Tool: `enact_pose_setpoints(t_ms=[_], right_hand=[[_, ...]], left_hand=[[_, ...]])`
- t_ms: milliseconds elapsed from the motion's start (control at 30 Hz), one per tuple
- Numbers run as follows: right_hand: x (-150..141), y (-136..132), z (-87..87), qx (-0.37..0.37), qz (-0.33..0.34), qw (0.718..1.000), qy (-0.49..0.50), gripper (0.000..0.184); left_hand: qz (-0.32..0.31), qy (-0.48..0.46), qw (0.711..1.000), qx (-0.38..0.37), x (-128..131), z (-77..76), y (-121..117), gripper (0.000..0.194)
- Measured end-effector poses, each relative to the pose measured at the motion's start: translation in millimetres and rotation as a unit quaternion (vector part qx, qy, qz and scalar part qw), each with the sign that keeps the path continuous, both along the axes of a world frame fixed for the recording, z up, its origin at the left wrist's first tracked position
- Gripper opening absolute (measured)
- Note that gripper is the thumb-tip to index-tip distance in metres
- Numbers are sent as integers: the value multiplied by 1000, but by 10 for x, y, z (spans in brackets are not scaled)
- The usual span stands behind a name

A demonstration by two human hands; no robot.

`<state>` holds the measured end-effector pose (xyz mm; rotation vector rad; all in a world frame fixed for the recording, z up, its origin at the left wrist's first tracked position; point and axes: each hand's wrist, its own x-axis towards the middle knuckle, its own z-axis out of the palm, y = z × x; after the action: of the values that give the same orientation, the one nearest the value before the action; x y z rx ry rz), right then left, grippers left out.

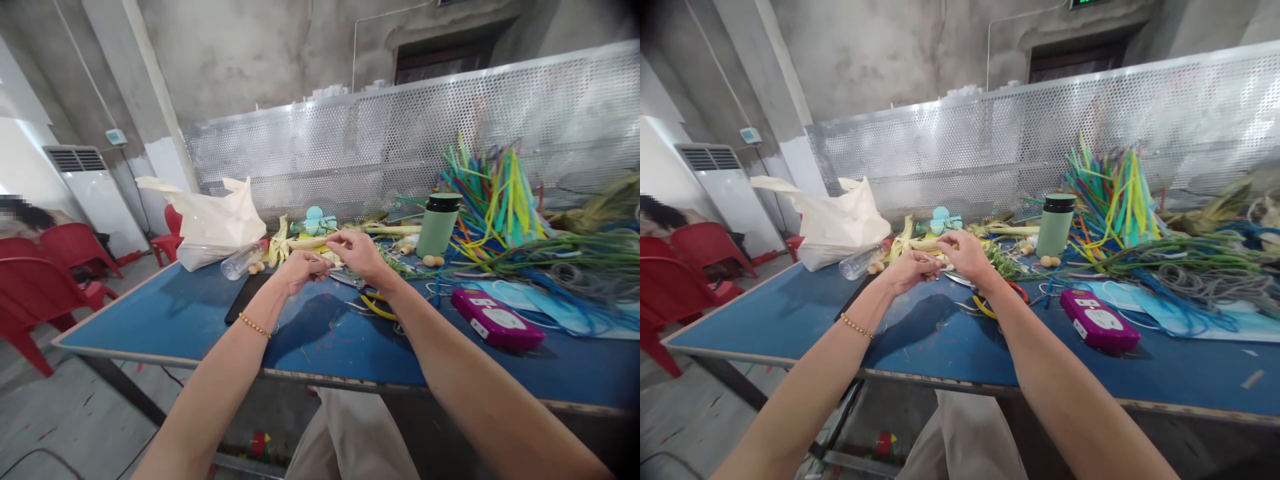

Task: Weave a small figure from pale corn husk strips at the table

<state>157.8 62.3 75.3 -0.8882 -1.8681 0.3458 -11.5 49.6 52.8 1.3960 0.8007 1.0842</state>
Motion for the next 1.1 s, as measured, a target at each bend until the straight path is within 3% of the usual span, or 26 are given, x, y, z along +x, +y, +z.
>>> enact_pose_setpoints(t_ms=[100, 233, 467, 767, 1000, 1100], right_hand=[[46, 12, -7, -25, -51, 998, -31, 35], [19, 14, -38, -55, -22, 997, -58, 28], [-10, 14, -38, -42, -16, 998, -45, 25], [-11, -13, -6, -25, -90, 995, -45, 22], [-24, -38, -18, -71, -128, 989, -32, 36], [-98, -52, -82, -126, -65, 989, -37, 34]], left_hand=[[15, -22, 1000, 12, -14, -12, 23, 27], [-10, -42, 999, 3, -17, -3, 19, 23], [-17, -60, 997, -42, -7, 50, -12, 15], [-32, -53, 998, -34, -19, 44, -22, 18], [67, -149, 985, -47, -32, 6, 119, 24], [89, -173, 978, -70, -16, -12, 144, 26]])
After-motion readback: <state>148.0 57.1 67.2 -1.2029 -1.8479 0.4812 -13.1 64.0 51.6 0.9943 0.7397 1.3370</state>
